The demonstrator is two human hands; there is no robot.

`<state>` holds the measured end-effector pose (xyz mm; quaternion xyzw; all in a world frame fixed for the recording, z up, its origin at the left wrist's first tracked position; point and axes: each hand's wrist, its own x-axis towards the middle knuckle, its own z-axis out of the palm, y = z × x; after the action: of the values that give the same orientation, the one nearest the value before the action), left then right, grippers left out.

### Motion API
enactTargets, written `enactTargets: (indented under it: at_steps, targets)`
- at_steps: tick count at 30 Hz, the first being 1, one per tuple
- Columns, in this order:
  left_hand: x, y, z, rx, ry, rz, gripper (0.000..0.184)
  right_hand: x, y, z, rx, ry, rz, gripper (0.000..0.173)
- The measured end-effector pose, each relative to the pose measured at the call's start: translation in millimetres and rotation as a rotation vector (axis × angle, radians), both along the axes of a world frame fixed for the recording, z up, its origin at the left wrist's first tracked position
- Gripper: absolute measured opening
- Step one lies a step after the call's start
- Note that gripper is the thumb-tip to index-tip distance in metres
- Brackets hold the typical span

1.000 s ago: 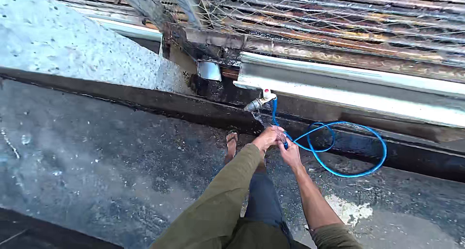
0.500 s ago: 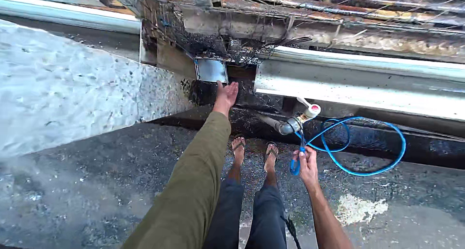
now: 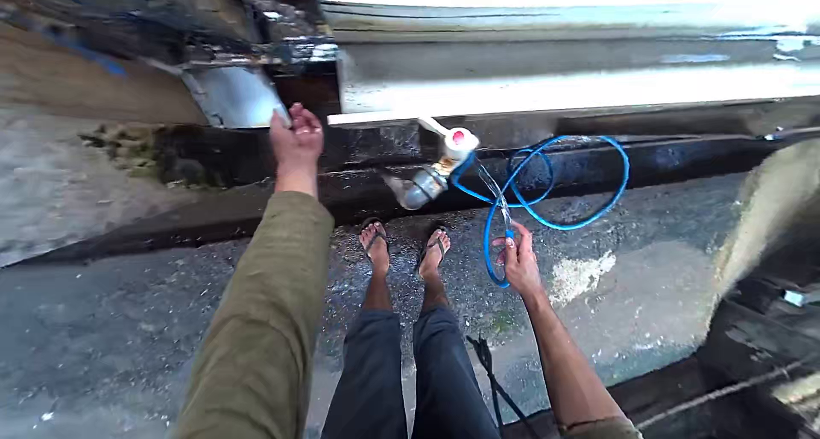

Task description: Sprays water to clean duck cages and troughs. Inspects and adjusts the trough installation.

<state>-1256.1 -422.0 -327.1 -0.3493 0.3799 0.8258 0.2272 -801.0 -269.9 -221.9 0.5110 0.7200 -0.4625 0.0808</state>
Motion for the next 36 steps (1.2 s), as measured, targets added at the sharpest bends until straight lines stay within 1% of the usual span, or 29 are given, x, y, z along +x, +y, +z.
enactTargets:
  at_steps: [2, 5, 7, 10, 13, 16, 20, 22, 24, 26, 28, 31, 36]
  targets:
    - [3.1, -2.7, 11.9, 0.024, 0.065, 0.056, 0.027, 3.4, 18.8, -4.2, 0.037, -0.103, 0.040, 0.047]
    - [10.5, -12.4, 23.1, 0.060, 0.186, 0.085, 0.025, 2.9, 48.0, -10.1, 0.045, -0.299, 0.037, 0.044]
    - [15.2, -19.0, 27.3, 0.059, 0.221, 0.065, 0.027, 3.4, 65.9, -12.5, 0.026, -0.414, -0.034, 0.043]
    - [12.1, -18.7, 28.1, 0.035, 0.247, 0.046, 0.028, 5.9, 87.8, -13.7, 0.003, -0.483, -0.171, 0.043]
    - [10.4, -9.3, 22.2, 0.018, 0.323, 0.028, 0.030, 10.0, 98.0, -15.2, 0.003, -0.470, -0.209, 0.041]
    - [14.1, -6.8, 11.6, 0.064, 0.380, 0.001, 0.031, 18.0, 104.7, -20.5, 0.007, -0.421, -0.266, 0.040]
    - [17.2, -6.9, 7.8, 0.096, 0.401, -0.020, 0.034, 28.5, 102.2, -28.1, -0.041, -0.376, -0.233, 0.039]
    - [18.9, -6.8, 8.9, 0.082, 0.399, -0.033, 0.041, 32.3, 100.1, -31.7, -0.035, -0.365, -0.228, 0.039]
    - [17.5, -7.9, 5.4, 0.035, 0.372, 0.013, 0.047, 32.1, 94.9, -32.0, -0.045, -0.357, -0.199, 0.038]
    - [11.8, -10.2, 5.6, 0.034, 0.366, 0.114, 0.044, 31.3, 87.9, -31.3, -0.044, -0.329, -0.180, 0.038]
    - [5.9, -8.3, 12.3, 0.038, 0.380, 0.172, 0.039, 29.2, 84.0, -29.9, -0.016, -0.303, -0.189, 0.038]
    - [2.6, -12.5, 13.6, 0.064, 0.397, 0.146, 0.031, 26.4, 74.2, -28.6, -0.003, -0.279, -0.155, 0.039]
    - [-3.7, -12.8, 5.3, 0.081, 0.385, 0.124, 0.031, 25.8, 46.9, -41.8, -0.020, -0.256, -0.034, 0.041]
